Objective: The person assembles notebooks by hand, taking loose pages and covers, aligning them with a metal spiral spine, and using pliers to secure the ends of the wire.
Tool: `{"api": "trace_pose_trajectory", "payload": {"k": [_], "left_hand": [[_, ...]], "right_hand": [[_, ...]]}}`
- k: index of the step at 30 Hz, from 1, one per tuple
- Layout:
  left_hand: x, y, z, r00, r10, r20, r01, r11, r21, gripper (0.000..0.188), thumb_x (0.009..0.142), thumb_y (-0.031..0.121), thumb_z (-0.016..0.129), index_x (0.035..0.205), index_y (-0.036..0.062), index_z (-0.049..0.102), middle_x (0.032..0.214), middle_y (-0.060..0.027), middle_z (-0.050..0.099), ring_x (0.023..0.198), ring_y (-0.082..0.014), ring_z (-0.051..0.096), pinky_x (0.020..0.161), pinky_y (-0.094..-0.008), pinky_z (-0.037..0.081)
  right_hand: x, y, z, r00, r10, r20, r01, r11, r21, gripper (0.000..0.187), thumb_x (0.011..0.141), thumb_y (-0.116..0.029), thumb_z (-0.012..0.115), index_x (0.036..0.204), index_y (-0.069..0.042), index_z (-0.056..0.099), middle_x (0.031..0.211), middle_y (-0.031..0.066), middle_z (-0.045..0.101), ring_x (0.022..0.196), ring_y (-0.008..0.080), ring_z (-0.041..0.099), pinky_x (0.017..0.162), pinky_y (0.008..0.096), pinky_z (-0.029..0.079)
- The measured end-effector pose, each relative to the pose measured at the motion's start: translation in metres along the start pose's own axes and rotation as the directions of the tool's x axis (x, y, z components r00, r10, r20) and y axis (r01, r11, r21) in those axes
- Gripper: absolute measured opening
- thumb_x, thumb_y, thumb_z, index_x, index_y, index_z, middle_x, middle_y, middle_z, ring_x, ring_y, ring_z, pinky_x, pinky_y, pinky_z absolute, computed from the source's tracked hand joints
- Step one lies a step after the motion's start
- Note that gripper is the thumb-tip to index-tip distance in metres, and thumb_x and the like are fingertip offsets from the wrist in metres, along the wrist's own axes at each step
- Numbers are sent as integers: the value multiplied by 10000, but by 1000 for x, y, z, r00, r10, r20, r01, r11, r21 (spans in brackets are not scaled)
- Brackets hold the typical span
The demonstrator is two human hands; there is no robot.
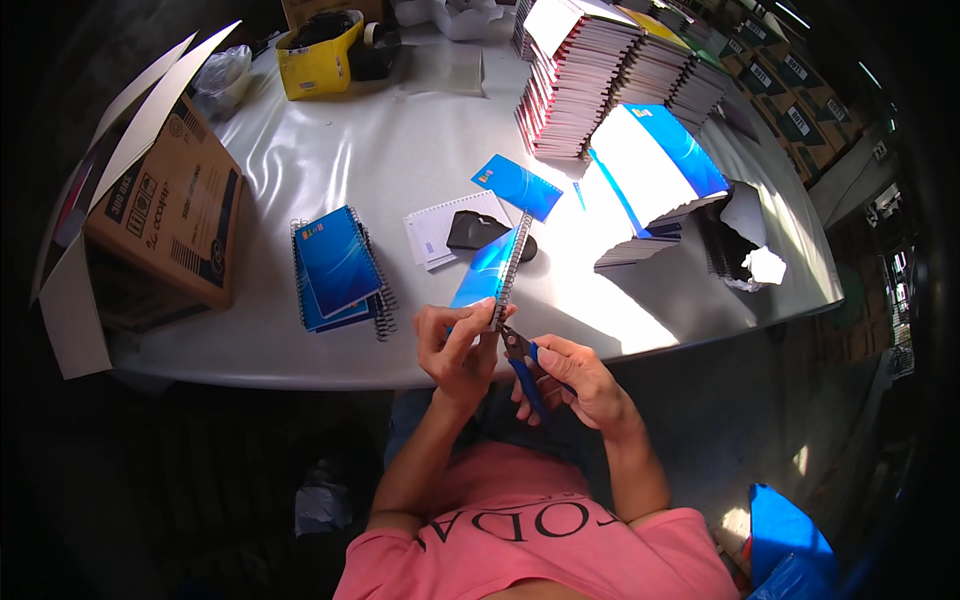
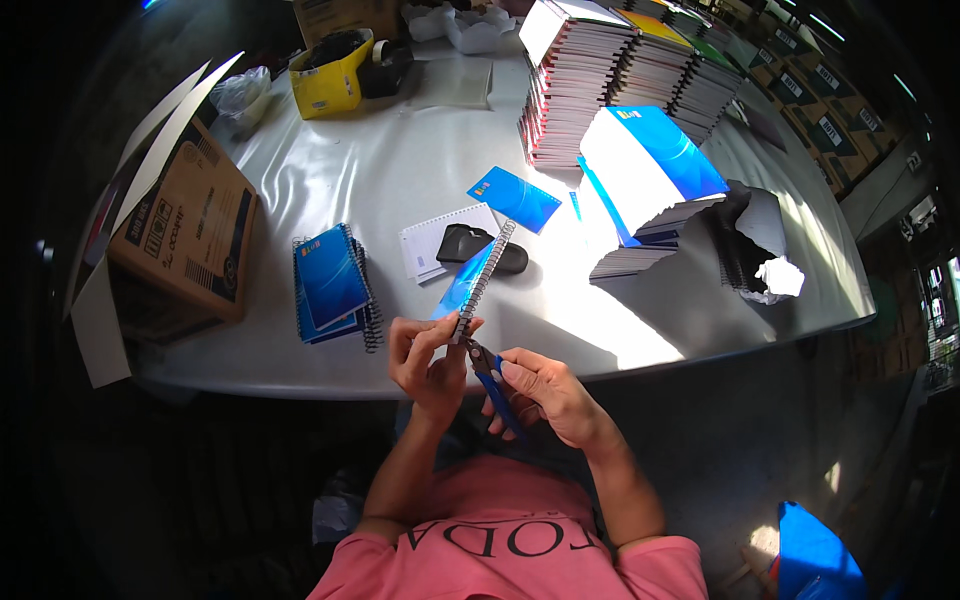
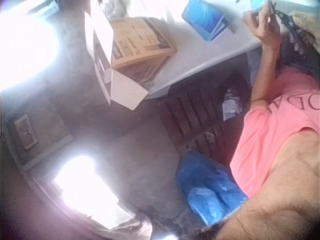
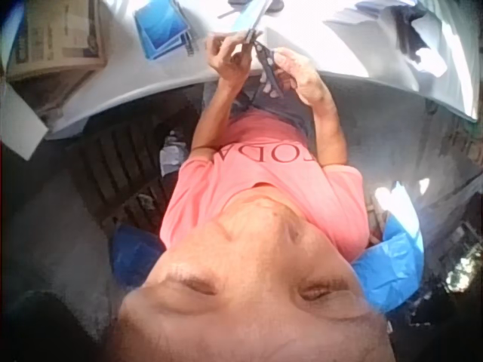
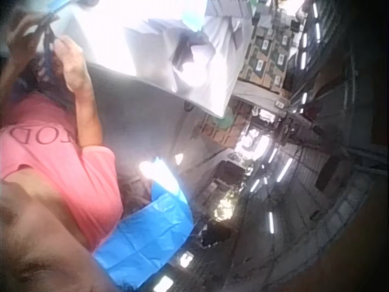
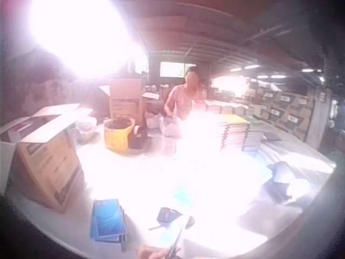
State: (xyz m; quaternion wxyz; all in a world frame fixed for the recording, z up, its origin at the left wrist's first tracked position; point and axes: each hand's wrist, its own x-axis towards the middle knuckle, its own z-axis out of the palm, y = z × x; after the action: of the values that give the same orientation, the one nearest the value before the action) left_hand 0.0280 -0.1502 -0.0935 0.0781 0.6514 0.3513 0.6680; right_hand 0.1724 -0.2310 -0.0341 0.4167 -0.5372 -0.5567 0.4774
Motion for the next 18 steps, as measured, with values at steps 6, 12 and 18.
{"api": "trace_pose_trajectory", "payload": {"k": [6,12,18], "left_hand": [[27,8,-11,996,-38,-85,45,996,81,439,841,90,668,1245,27,509,876,-95,541,754,-157,465,634,-234,384],[49,22,-45,810,-575,-111,383,664,-642,507,964,77,446,1421,78,227,1156,-58,419,913,-105,473,841,-224,425],[67,5,-78,744,-624,-240,350,669,-656,423,954,91,473,1348,57,324,1095,-50,462,985,-115,481,865,-245,430]], "right_hand": [[12,29,-32,962,-165,-217,-6,785,-619,358,906,-288,560,1168,-45,578,1067,160,584,1007,343,542,895,391,419],[40,38,-18,939,-288,-190,-20,504,-863,575,865,-349,613,1346,-92,431,1349,191,405,1315,338,313,1033,638,187],[129,-58,79,945,-326,17,284,847,450,723,853,-148,678,1432,-82,250,1166,141,536,939,178,607,766,261,516]]}}
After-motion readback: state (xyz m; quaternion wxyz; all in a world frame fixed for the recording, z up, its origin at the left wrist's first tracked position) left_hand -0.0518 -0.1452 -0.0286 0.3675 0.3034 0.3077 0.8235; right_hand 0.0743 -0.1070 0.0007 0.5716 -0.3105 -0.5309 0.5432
